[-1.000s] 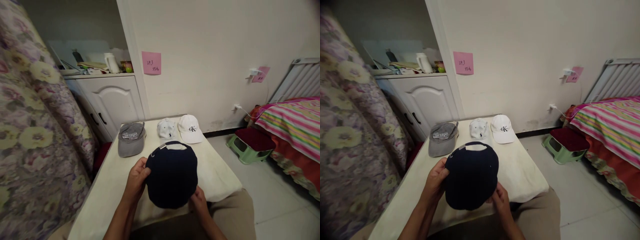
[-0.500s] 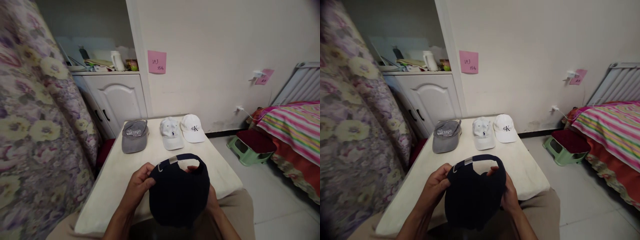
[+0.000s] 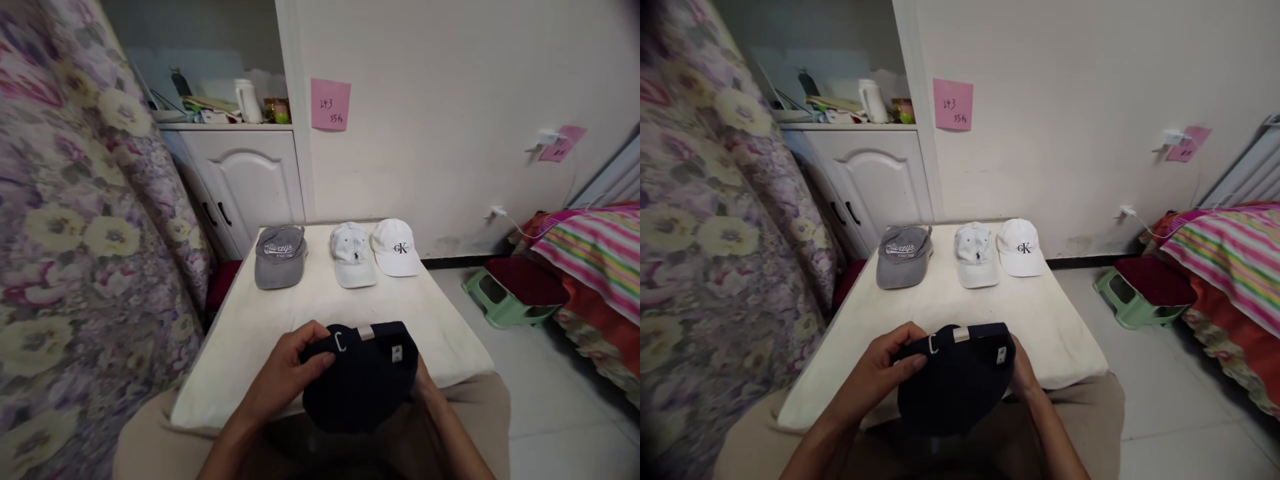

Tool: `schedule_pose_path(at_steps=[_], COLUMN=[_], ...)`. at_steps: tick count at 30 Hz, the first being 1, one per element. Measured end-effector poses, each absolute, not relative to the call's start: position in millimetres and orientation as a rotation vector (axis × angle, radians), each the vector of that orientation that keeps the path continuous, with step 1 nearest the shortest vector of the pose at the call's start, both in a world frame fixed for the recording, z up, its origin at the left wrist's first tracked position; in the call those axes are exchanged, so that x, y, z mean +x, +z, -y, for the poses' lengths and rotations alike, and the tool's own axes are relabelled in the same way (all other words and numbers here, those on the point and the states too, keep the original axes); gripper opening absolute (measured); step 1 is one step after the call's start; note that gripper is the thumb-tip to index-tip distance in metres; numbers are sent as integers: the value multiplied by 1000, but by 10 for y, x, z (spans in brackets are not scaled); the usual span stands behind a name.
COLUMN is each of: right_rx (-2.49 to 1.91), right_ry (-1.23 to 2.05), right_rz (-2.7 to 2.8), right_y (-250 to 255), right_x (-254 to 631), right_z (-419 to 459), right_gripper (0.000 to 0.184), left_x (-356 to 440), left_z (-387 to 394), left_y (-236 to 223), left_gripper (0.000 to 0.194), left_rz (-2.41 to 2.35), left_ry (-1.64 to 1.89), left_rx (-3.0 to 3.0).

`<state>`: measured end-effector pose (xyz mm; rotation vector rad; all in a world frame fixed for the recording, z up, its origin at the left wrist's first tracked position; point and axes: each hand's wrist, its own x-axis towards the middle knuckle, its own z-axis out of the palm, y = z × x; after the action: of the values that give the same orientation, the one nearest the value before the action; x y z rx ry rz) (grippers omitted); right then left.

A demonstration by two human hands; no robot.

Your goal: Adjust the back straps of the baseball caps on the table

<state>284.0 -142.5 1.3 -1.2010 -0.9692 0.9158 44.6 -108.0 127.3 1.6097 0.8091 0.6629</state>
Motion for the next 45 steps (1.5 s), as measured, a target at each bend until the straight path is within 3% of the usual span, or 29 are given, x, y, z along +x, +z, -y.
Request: schedule_pose_path(at_steps=[5, 11, 15, 30, 39, 45], right_rx=[-1288, -1148, -1032, -1043, -941, -960], right_ry=[937, 731, 761, 685, 942, 855], right_rz=[951, 1356, 1653, 1800, 1396, 1485], right_y=[236, 953, 1212, 1176, 1137, 1176], right_x=[3138, 3098, 2873, 2666, 2534, 2469], right_z=[1456, 1616, 1608, 1555, 1543, 1542], right_gripper=[33, 10, 15, 25, 11, 11], left_x=[569, 636, 646, 612, 545, 503], left_z=[1146, 1175, 1182, 1191, 1171, 1200], left_y=[1242, 1231, 1224, 1193, 1180, 1280], left_gripper=[17, 18, 18, 18, 20, 28], left_rz=[-900, -930, -917, -866, -882, -791], left_ry=[639, 633, 655, 683, 654, 579], left_rx=[1588, 1556, 1552, 1467, 1476, 1573])
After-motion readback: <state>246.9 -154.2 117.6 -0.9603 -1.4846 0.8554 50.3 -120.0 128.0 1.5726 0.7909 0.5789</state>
